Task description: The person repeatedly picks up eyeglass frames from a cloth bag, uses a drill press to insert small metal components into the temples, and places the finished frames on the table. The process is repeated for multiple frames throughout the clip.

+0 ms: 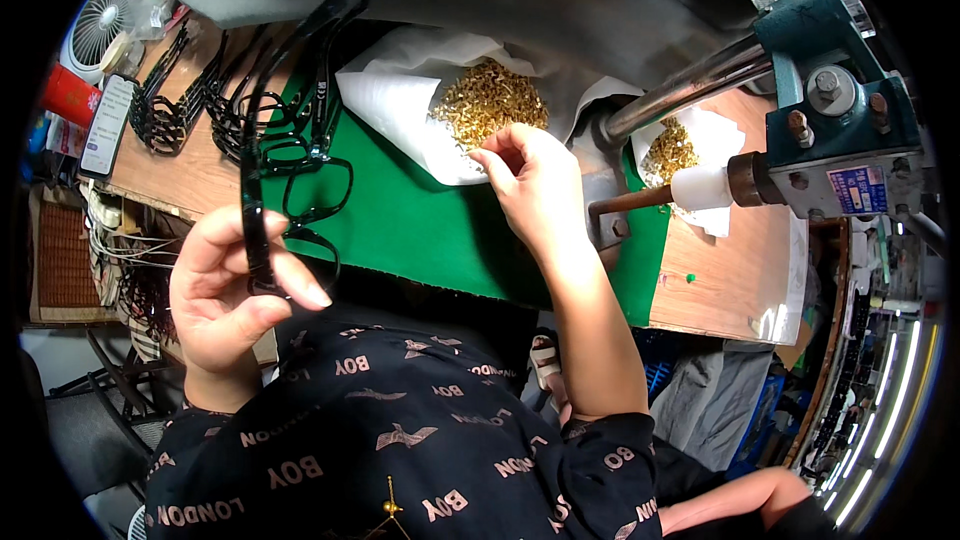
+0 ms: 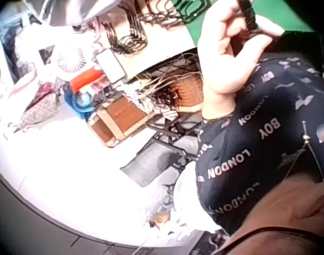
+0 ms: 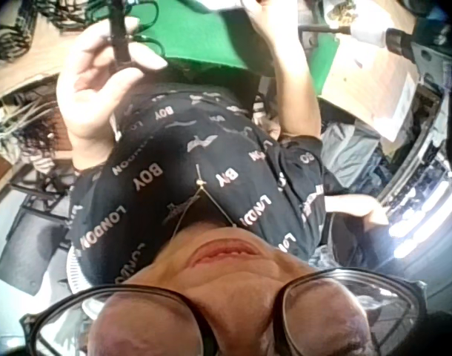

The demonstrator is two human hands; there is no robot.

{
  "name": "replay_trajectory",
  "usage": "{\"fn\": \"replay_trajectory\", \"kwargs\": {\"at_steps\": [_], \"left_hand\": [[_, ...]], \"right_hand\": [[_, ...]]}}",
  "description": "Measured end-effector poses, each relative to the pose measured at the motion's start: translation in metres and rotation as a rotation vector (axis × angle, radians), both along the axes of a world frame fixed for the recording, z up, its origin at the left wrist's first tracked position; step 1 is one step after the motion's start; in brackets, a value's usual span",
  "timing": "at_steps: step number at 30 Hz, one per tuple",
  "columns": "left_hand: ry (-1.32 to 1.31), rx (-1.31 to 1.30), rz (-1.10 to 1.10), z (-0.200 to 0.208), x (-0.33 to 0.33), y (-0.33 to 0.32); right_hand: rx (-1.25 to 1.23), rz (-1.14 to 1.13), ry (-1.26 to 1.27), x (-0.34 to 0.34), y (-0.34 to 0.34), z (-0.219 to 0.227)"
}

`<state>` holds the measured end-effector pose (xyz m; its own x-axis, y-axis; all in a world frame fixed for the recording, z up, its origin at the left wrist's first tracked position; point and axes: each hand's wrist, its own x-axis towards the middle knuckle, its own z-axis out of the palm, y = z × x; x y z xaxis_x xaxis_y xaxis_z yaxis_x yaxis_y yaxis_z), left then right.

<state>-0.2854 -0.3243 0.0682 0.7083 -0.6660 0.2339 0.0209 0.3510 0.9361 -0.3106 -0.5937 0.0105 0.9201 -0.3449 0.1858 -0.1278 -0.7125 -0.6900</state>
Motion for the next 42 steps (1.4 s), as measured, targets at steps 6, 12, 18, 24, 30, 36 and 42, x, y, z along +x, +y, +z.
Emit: {"fn": "replay_trajectory", "kwargs": {"at_steps": [6, 12, 18, 24, 30, 36, 42], "left_hand": [[-0.066, 0.055, -0.048, 0.000, -0.002, -0.023], [-0.137, 0.128, -0.090, -0.002, -0.005, -0.038], [-0.274, 0.307, 0.049, -0.014, -0.003, -0.061], [-0.372, 0.296, 0.105, -0.020, -0.010, -0.087], [-0.263, 0.324, 0.001, -0.014, -0.013, -0.090], [-0.215, 0.371, -0.093, -0.009, -0.015, -0.091], [-0.331, 0.249, -0.169, -0.011, -0.019, -0.088]], "right_hand": [[0.492, -0.072, 0.194, -0.004, -0.010, 0.000], [0.275, 0.055, 0.385, -0.009, -0.013, 0.009], [0.778, 0.211, 0.070, -0.033, 0.009, 0.043], [0.714, 0.225, -0.046, -0.057, 0.024, 0.058], [0.459, 0.362, -0.255, -0.059, 0.017, 0.052], [0.212, 0.447, -0.323, -0.055, 0.019, 0.052], [0.893, 0.416, -0.114, -0.060, 0.014, 0.039]]}}
